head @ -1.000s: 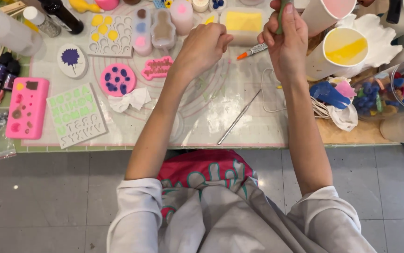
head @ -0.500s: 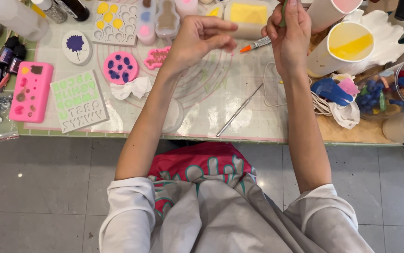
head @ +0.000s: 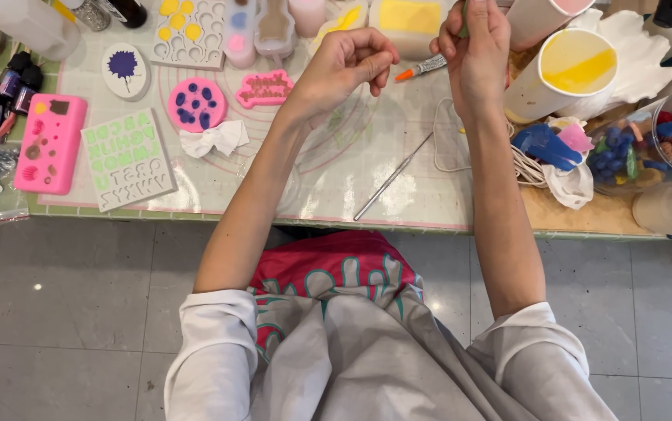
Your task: The recorder is assembling decorative flower-shaped wax components onto a stick to create a specialty candle.
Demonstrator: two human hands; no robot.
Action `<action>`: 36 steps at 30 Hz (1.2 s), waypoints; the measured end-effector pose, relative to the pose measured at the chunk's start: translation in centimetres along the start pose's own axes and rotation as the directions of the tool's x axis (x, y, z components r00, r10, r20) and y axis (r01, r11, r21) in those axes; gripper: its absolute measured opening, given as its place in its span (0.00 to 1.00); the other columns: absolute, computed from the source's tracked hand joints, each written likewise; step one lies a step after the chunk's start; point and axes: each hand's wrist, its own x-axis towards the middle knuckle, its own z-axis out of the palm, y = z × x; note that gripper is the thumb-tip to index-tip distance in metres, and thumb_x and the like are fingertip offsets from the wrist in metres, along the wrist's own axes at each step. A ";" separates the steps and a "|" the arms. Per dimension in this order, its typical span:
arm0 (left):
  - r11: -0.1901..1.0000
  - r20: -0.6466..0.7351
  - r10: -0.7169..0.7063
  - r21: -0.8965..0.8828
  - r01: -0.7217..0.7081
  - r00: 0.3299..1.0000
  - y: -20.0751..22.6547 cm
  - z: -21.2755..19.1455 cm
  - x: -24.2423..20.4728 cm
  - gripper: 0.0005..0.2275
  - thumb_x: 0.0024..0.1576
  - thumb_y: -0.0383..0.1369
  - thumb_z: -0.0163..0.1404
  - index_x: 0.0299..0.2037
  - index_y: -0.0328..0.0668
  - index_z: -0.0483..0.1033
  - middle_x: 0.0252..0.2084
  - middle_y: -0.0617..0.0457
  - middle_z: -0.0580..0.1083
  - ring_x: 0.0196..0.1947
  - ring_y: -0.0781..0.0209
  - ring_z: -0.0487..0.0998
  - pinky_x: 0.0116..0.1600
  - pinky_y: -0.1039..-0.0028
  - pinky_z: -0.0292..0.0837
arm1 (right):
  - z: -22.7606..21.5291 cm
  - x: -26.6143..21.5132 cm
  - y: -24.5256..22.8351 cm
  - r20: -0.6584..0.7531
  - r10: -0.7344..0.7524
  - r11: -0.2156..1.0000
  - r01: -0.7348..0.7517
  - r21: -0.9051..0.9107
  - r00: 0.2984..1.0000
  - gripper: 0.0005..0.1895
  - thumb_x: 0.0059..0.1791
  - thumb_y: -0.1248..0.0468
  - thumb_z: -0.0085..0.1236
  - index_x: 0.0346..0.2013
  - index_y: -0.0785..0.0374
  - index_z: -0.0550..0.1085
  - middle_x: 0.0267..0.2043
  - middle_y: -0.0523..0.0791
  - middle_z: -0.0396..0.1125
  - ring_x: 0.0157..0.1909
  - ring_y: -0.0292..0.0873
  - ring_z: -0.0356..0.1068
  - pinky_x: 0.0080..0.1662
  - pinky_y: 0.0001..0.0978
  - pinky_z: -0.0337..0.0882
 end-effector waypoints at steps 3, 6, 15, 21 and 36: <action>0.997 0.032 0.055 -0.061 -0.053 0.998 -0.6 0.5 0.5 0.07 0.71 0.31 0.47 0.42 0.36 0.71 0.32 0.58 0.71 0.32 0.70 0.73 0.39 0.76 0.72 | 0.1 0.0 0.2 0.000 -0.004 1.000 0.004 -0.001 1.000 0.13 0.67 0.58 0.41 0.42 0.63 0.64 0.37 0.43 0.59 0.30 0.37 0.57 0.43 0.34 0.67; 0.969 -0.077 0.022 -0.244 -0.040 0.997 -1.3 1.8 2.0 0.14 0.70 0.40 0.42 0.34 0.41 0.69 0.24 0.57 0.70 0.24 0.70 0.70 0.32 0.77 0.68 | 0.4 0.0 0.4 -0.011 0.008 1.000 -0.008 0.004 1.000 0.12 0.66 0.58 0.41 0.43 0.62 0.65 0.36 0.43 0.58 0.32 0.38 0.57 0.42 0.33 0.67; 0.732 -0.064 0.225 0.670 -0.125 0.972 -3.3 4.4 5.2 0.10 0.62 0.36 0.51 0.31 0.39 0.77 0.23 0.57 0.73 0.25 0.59 0.77 0.35 0.71 0.70 | -1.0 0.5 1.4 -0.091 -0.016 1.000 0.015 -0.007 0.996 0.11 0.64 0.60 0.44 0.44 0.64 0.68 0.38 0.44 0.66 0.33 0.39 0.63 0.39 0.33 0.66; 0.483 -0.016 0.244 0.869 -0.107 0.970 -0.4 4.9 2.8 0.05 0.47 0.29 0.62 0.29 0.41 0.79 0.37 0.48 0.72 0.44 0.51 0.72 0.48 0.60 0.61 | -1.5 0.7 1.3 -0.113 -0.037 0.998 0.042 0.037 0.993 0.10 0.65 0.61 0.45 0.43 0.63 0.67 0.38 0.45 0.66 0.34 0.38 0.64 0.40 0.30 0.67; 0.339 -0.026 -0.005 0.940 0.026 1.000 0.7 2.0 -6.7 0.10 0.43 0.26 0.63 0.36 0.42 0.83 0.37 0.49 0.74 0.46 0.52 0.70 0.51 0.59 0.58 | -0.6 0.3 0.5 -0.080 -0.060 0.998 0.058 -0.027 0.995 0.11 0.65 0.60 0.42 0.44 0.63 0.67 0.37 0.43 0.64 0.34 0.37 0.63 0.43 0.32 0.71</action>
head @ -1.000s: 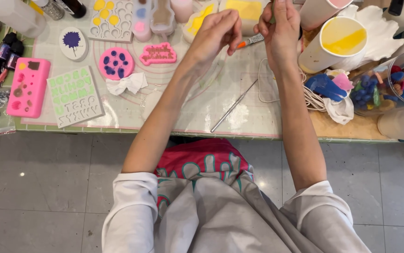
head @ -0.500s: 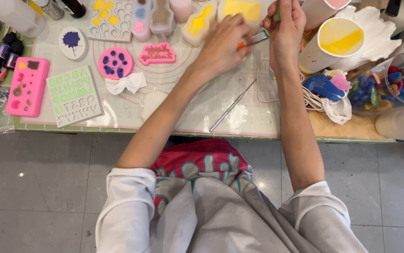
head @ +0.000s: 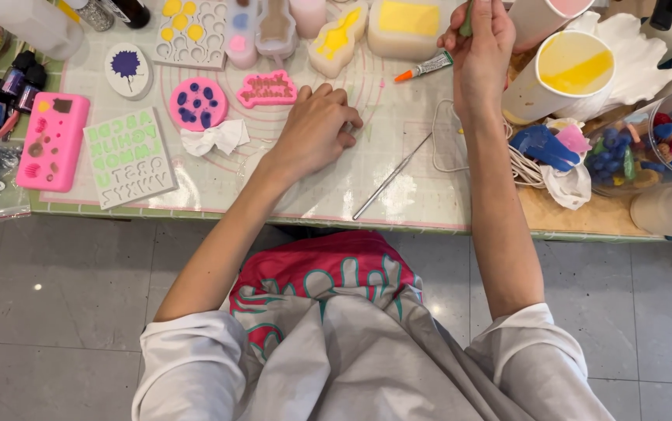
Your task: The recorder is assembling decorative flower-shaped wax components onto a stick to create a specialty candle.
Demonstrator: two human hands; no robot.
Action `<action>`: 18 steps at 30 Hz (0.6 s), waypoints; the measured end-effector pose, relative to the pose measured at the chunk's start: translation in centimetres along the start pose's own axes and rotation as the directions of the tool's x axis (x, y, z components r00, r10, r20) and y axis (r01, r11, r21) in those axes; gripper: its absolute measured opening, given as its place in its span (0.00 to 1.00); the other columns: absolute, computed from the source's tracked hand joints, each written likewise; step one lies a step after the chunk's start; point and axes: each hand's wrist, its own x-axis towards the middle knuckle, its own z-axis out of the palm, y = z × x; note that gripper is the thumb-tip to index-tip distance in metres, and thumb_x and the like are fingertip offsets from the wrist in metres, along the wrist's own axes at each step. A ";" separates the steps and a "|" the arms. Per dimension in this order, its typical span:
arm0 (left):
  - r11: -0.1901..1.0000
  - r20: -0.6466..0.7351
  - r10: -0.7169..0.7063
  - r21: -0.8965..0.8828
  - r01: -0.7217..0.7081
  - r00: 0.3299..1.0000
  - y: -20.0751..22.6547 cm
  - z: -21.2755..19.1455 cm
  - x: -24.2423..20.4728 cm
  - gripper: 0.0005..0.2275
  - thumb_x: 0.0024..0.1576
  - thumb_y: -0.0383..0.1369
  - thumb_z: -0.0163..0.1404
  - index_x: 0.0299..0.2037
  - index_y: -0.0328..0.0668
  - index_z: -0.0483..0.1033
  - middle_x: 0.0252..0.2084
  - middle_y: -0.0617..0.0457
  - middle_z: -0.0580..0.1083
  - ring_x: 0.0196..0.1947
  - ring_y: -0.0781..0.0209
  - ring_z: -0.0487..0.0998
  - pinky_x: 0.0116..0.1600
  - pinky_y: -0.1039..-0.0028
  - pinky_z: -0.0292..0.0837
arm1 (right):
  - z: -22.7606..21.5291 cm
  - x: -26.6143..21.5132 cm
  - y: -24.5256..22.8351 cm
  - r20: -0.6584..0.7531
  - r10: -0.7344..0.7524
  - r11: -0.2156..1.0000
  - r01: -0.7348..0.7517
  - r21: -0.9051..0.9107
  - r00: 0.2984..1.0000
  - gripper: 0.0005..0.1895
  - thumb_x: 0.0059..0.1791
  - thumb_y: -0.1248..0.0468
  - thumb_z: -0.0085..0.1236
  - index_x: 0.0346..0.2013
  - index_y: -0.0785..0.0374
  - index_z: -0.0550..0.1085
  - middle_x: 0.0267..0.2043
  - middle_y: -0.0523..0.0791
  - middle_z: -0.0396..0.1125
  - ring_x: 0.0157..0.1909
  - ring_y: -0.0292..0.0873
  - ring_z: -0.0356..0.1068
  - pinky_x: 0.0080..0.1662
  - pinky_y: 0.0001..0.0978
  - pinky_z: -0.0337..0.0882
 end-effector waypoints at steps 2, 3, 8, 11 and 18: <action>1.000 0.003 -0.004 0.013 0.004 1.000 -0.2 0.5 -0.2 0.09 0.43 0.27 0.63 0.34 0.42 0.82 0.37 0.50 0.74 0.47 0.53 0.70 0.51 0.60 0.57 | 0.1 0.0 0.0 0.009 -0.004 1.000 0.004 -0.004 1.000 0.12 0.66 0.60 0.41 0.44 0.63 0.67 0.38 0.43 0.64 0.34 0.37 0.62 0.43 0.32 0.70; 1.000 0.005 -0.007 0.026 0.007 1.000 -0.3 0.7 -0.2 0.09 0.43 0.27 0.63 0.33 0.41 0.82 0.38 0.51 0.74 0.48 0.53 0.70 0.52 0.60 0.57 | 0.1 -0.1 0.0 0.018 -0.008 1.000 0.008 -0.009 1.000 0.12 0.66 0.60 0.41 0.44 0.63 0.67 0.38 0.43 0.63 0.34 0.37 0.62 0.43 0.32 0.70; 0.976 0.033 -0.058 -0.211 0.063 0.998 -0.2 0.0 0.1 0.05 0.47 0.23 0.61 0.32 0.38 0.80 0.33 0.50 0.77 0.39 0.56 0.77 0.46 0.65 0.69 | 0.7 -0.3 -0.2 -0.001 0.005 1.000 -0.005 -0.018 1.000 0.12 0.65 0.58 0.43 0.46 0.63 0.68 0.37 0.43 0.64 0.33 0.37 0.62 0.44 0.32 0.70; 0.868 0.073 -0.072 -0.487 0.098 0.995 -1.6 -0.8 2.0 0.04 0.52 0.21 0.60 0.35 0.35 0.79 0.31 0.51 0.80 0.32 0.63 0.81 0.41 0.71 0.77 | 1.1 -0.2 0.7 -0.063 0.022 0.998 -0.025 -0.054 0.998 0.15 0.64 0.56 0.44 0.52 0.65 0.70 0.35 0.42 0.63 0.32 0.35 0.61 0.41 0.29 0.67; 0.681 -0.252 0.087 -0.691 -0.242 0.964 -6.2 -4.8 17.3 0.06 0.59 0.24 0.60 0.45 0.34 0.82 0.40 0.55 0.82 0.40 0.68 0.84 0.46 0.76 0.81 | 4.6 -2.1 1.2 -0.207 -0.074 0.991 0.048 -0.125 0.976 0.19 0.63 0.55 0.44 0.57 0.67 0.70 0.34 0.40 0.62 0.31 0.33 0.60 0.36 0.24 0.62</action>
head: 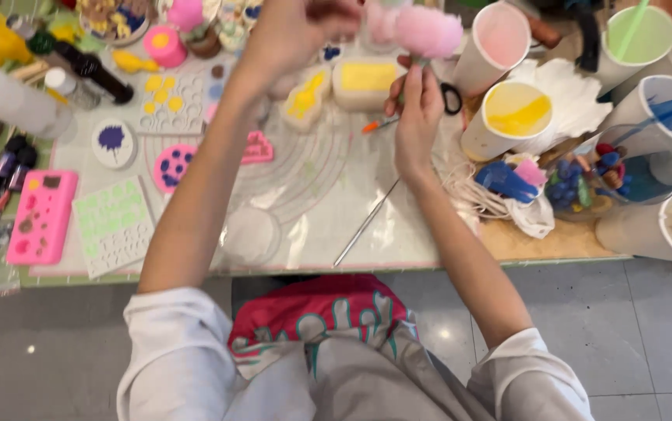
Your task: The recorder is assembling decorative flower-shaped wax components onto a stick to create a specialty candle.
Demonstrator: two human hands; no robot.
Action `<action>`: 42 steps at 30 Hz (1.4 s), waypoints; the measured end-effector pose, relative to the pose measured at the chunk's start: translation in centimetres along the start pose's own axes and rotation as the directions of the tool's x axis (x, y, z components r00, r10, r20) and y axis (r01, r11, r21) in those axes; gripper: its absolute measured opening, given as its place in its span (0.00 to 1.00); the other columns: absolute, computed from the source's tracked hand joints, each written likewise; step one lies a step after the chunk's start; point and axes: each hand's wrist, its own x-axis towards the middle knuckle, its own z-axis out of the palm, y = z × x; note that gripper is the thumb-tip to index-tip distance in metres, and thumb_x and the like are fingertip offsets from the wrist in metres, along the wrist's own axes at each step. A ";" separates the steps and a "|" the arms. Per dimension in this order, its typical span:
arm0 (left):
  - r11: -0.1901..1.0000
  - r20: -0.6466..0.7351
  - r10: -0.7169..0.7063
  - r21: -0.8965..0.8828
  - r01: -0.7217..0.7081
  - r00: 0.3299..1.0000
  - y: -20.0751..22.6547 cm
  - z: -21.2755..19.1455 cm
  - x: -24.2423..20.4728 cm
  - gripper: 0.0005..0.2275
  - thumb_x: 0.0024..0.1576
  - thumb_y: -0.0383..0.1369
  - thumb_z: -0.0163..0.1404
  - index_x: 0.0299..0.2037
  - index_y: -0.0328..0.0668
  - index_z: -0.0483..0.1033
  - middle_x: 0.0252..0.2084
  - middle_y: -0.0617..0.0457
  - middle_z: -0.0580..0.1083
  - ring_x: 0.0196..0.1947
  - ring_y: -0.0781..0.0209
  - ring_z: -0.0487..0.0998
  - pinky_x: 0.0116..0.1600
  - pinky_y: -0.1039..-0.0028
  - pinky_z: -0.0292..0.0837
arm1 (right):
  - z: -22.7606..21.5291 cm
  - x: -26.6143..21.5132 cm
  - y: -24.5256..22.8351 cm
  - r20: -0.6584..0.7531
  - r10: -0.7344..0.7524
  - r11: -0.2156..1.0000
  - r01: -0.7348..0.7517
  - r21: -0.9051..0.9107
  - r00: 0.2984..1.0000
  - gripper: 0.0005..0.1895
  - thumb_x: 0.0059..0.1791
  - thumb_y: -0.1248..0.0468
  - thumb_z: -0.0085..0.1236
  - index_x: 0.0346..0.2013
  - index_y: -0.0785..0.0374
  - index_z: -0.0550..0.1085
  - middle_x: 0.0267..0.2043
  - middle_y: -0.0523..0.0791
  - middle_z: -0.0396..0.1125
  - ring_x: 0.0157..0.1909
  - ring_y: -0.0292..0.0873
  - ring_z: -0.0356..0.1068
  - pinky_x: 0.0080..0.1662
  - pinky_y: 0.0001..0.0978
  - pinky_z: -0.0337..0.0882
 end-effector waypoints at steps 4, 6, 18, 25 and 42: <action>0.822 -0.093 -0.260 0.501 0.271 0.961 -5.5 0.7 9.8 0.13 0.67 0.40 0.57 0.41 0.37 0.82 0.29 0.47 0.75 0.28 0.65 0.73 0.33 0.70 0.67 | 1.1 -1.1 -1.0 -0.106 -0.052 0.998 0.056 0.037 0.993 0.18 0.63 0.56 0.42 0.58 0.67 0.69 0.33 0.39 0.60 0.30 0.32 0.58 0.34 0.24 0.60; 0.851 -0.061 -0.298 0.435 0.294 0.953 -6.2 4.0 13.9 0.11 0.57 0.44 0.60 0.38 0.48 0.85 0.28 0.57 0.79 0.26 0.69 0.77 0.30 0.74 0.70 | 2.0 -1.8 -2.1 -0.149 -0.102 0.994 0.107 0.031 0.984 0.18 0.63 0.56 0.40 0.58 0.67 0.67 0.32 0.40 0.58 0.30 0.33 0.58 0.34 0.25 0.60; 0.487 0.255 0.435 0.740 -0.464 0.864 -13.1 16.6 23.5 0.12 0.32 0.17 0.55 0.29 0.28 0.76 0.29 0.35 0.77 0.32 0.35 0.80 0.32 0.55 0.75 | 4.8 -4.6 -4.7 -0.269 -0.260 0.945 0.302 0.127 0.927 0.16 0.62 0.58 0.36 0.53 0.69 0.64 0.33 0.43 0.56 0.29 0.37 0.55 0.37 0.33 0.61; 0.363 0.307 0.141 0.868 -0.338 0.941 -15.0 17.5 23.5 0.06 0.36 0.19 0.58 0.24 0.35 0.81 0.27 0.38 0.78 0.30 0.40 0.81 0.32 0.57 0.76 | 4.6 -5.5 -4.6 -0.094 -0.256 0.956 0.266 0.121 0.962 0.19 0.65 0.54 0.35 0.36 0.65 0.60 0.32 0.43 0.55 0.31 0.39 0.55 0.40 0.34 0.61; 0.246 0.307 0.157 0.909 -0.338 0.939 -16.3 17.9 23.3 0.06 0.36 0.20 0.57 0.21 0.41 0.80 0.24 0.43 0.78 0.27 0.45 0.81 0.37 0.58 0.73 | 4.3 -4.1 -5.0 -0.199 -0.133 0.982 0.157 0.109 0.971 0.18 0.63 0.59 0.34 0.57 0.70 0.65 0.32 0.43 0.56 0.29 0.36 0.55 0.38 0.31 0.63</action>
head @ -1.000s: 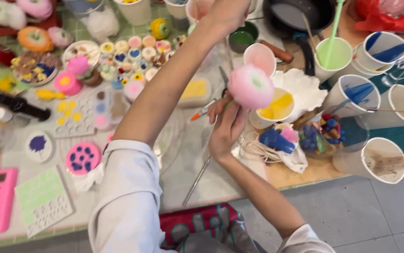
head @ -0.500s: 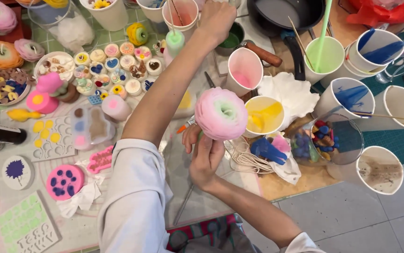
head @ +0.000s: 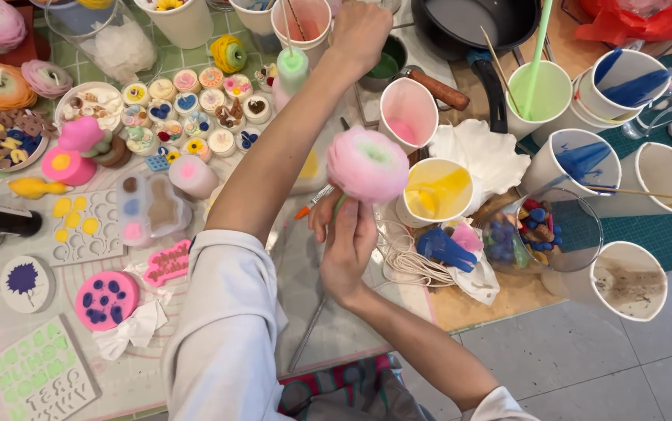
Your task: The recorder is assembling decorative flower-shaped wax components onto a stick to create a specialty candle.
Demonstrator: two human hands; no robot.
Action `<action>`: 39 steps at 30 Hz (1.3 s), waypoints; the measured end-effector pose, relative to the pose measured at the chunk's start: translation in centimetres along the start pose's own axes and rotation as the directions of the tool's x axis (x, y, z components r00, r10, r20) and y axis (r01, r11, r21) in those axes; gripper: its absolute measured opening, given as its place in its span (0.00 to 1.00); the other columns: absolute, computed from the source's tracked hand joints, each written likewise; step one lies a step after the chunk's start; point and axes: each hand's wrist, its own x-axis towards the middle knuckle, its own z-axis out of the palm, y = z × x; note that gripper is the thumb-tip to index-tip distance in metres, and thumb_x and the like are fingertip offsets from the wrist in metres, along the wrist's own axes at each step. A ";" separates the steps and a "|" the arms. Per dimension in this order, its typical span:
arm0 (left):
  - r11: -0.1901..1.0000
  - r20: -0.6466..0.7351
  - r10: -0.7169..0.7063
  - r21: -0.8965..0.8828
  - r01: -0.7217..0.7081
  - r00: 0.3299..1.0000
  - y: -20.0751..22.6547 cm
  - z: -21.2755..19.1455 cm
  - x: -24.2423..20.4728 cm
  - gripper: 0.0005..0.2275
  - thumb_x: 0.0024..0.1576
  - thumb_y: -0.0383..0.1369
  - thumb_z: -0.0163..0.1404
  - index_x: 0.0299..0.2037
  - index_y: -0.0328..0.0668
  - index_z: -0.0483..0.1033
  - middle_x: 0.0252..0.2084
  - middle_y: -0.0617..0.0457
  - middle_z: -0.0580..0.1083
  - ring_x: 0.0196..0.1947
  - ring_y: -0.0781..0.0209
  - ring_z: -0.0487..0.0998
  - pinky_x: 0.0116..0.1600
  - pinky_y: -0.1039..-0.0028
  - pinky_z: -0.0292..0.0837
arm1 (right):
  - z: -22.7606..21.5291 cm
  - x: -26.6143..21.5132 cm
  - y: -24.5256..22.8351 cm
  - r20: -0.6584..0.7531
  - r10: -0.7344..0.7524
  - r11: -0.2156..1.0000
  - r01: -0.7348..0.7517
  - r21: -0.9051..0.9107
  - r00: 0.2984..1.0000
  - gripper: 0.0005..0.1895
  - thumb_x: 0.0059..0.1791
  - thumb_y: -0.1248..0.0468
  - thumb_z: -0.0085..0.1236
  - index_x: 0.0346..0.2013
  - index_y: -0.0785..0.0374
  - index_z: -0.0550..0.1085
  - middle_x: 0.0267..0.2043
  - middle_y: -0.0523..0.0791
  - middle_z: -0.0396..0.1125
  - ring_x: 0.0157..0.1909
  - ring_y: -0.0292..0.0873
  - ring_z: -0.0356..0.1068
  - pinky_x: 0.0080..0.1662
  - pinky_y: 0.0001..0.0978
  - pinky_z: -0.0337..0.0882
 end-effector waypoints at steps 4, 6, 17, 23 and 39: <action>0.968 -0.268 -0.077 -0.250 0.008 0.960 -0.8 -3.5 -1.2 0.08 0.34 0.22 0.56 0.25 0.35 0.78 0.26 0.39 0.77 0.27 0.39 0.79 0.29 0.58 0.72 | -0.9 1.4 -0.1 0.006 0.082 0.994 -0.083 0.065 0.997 0.20 0.65 0.57 0.35 0.61 0.71 0.65 0.32 0.41 0.55 0.30 0.34 0.54 0.40 0.31 0.63; 0.790 -0.176 -0.179 -0.612 0.035 0.968 -1.3 -5.6 -2.2 0.02 0.45 0.25 0.58 0.28 0.36 0.80 0.25 0.42 0.78 0.26 0.46 0.80 0.30 0.59 0.72 | -1.1 2.2 -0.6 0.016 0.175 0.984 -0.175 0.033 0.984 0.21 0.63 0.56 0.36 0.60 0.71 0.65 0.31 0.40 0.55 0.28 0.32 0.53 0.39 0.29 0.64; 0.264 -0.009 -0.345 -0.961 0.087 0.938 -1.5 -27.3 -20.5 0.04 0.61 0.26 0.62 0.40 0.33 0.82 0.35 0.58 0.80 0.34 0.76 0.79 0.40 0.81 0.75 | -3.2 5.4 -1.3 0.337 0.443 0.840 -0.516 0.165 0.830 0.27 0.63 0.50 0.33 0.63 0.71 0.66 0.29 0.39 0.54 0.28 0.34 0.52 0.41 0.30 0.60; 0.410 0.012 -0.325 -0.899 0.153 0.945 0.4 -29.8 -23.9 0.04 0.58 0.27 0.64 0.37 0.36 0.83 0.30 0.59 0.77 0.26 0.77 0.69 0.32 0.82 0.63 | -2.7 5.2 -1.5 0.590 0.504 0.659 -0.722 0.210 0.631 0.27 0.64 0.51 0.37 0.66 0.71 0.66 0.29 0.36 0.49 0.31 0.33 0.49 0.44 0.30 0.59; 0.866 -0.239 -0.170 -0.499 0.029 0.956 3.1 -29.0 -25.1 0.10 0.47 0.30 0.69 0.31 0.40 0.80 0.40 0.51 0.65 0.45 0.52 0.68 0.50 0.62 0.65 | -2.6 4.8 0.6 0.339 0.453 0.882 -0.358 -0.307 0.825 0.08 0.60 0.64 0.48 0.49 0.65 0.66 0.30 0.40 0.66 0.29 0.34 0.66 0.36 0.27 0.68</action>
